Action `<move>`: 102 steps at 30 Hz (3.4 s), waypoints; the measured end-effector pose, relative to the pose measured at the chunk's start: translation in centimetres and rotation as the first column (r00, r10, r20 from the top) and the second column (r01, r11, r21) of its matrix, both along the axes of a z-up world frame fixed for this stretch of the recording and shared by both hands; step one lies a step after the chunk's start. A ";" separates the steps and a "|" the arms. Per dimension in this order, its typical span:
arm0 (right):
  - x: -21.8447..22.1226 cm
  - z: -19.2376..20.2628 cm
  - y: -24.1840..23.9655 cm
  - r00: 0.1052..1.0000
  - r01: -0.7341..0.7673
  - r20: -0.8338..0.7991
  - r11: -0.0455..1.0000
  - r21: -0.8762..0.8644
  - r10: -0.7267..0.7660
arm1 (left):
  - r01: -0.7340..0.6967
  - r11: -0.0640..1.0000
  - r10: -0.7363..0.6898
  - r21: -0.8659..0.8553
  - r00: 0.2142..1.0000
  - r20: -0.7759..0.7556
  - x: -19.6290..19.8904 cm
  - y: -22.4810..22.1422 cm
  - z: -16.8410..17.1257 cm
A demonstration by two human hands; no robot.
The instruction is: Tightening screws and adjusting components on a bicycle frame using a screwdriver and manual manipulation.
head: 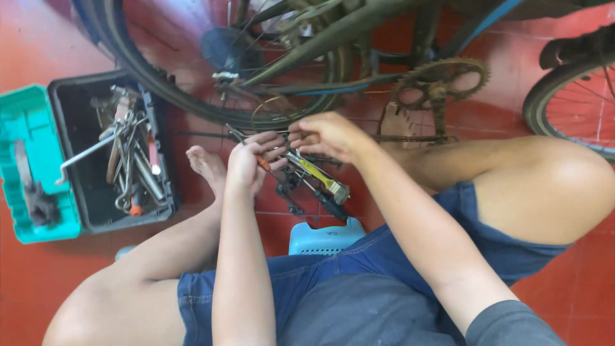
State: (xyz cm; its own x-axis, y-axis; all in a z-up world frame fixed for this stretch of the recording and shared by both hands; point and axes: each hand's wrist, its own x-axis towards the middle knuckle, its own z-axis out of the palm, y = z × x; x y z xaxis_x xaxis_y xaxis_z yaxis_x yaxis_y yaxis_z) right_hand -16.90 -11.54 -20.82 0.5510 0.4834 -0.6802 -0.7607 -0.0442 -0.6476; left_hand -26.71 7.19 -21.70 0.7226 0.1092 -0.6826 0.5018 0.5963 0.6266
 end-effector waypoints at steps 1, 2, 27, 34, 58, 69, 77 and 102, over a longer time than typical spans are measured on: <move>-0.7 -1.9 1.1 0.999 -0.028 -0.043 1.000 -0.013 0.028 | -0.046 0.999 0.044 -0.027 0.998 -0.046 -1.0 0.7 -1.9; -1.4 -3.4 2.0 0.997 -0.053 -0.049 0.998 -0.017 0.053 | -0.071 0.997 0.069 -0.031 0.996 -0.051 -2.2 1.3 -4.0; -10.2 -20.6 13.4 0.937 -0.343 -0.068 0.865 -0.367 0.343 | -0.312 0.914 0.393 0.259 0.839 -0.377 -9.1 6.5 -13.3; -6.8 -19.9 21.7 0.556 -0.384 0.371 0.626 -0.679 0.744 | -0.425 0.739 0.611 0.523 0.749 -0.255 -5.7 10.5 -8.7; -9.8 -20.4 17.8 0.455 -0.334 0.446 0.612 -0.717 0.771 | -0.448 0.800 0.580 0.398 0.746 -0.327 -9.9 4.7 -22.0; -10.0 -20.3 14.3 0.814 -0.437 0.228 0.821 -0.367 0.535 | -0.231 0.854 0.435 0.465 0.808 -0.398 -8.9 9.9 -13.0; -9.5 -19.5 13.1 0.803 -0.430 0.290 0.842 -0.326 0.522 | -0.003 0.737 0.389 0.676 0.820 -0.419 -8.3 13.3 -14.8; 5.3 33.0 -3.1 0.022 -0.007 0.794 0.794 -0.608 0.608 | -0.318 0.927 0.056 0.201 0.645 0.762 13.1 -8.8 26.8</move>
State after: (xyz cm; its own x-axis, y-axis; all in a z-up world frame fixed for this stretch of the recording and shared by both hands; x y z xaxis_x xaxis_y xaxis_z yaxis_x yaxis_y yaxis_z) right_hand -11.58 -14.66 12.21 0.6887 0.7135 0.1286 0.6309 -0.5025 -0.5912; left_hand -13.58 -1.65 5.10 0.9057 0.3958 0.1519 -0.3009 0.3477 0.8880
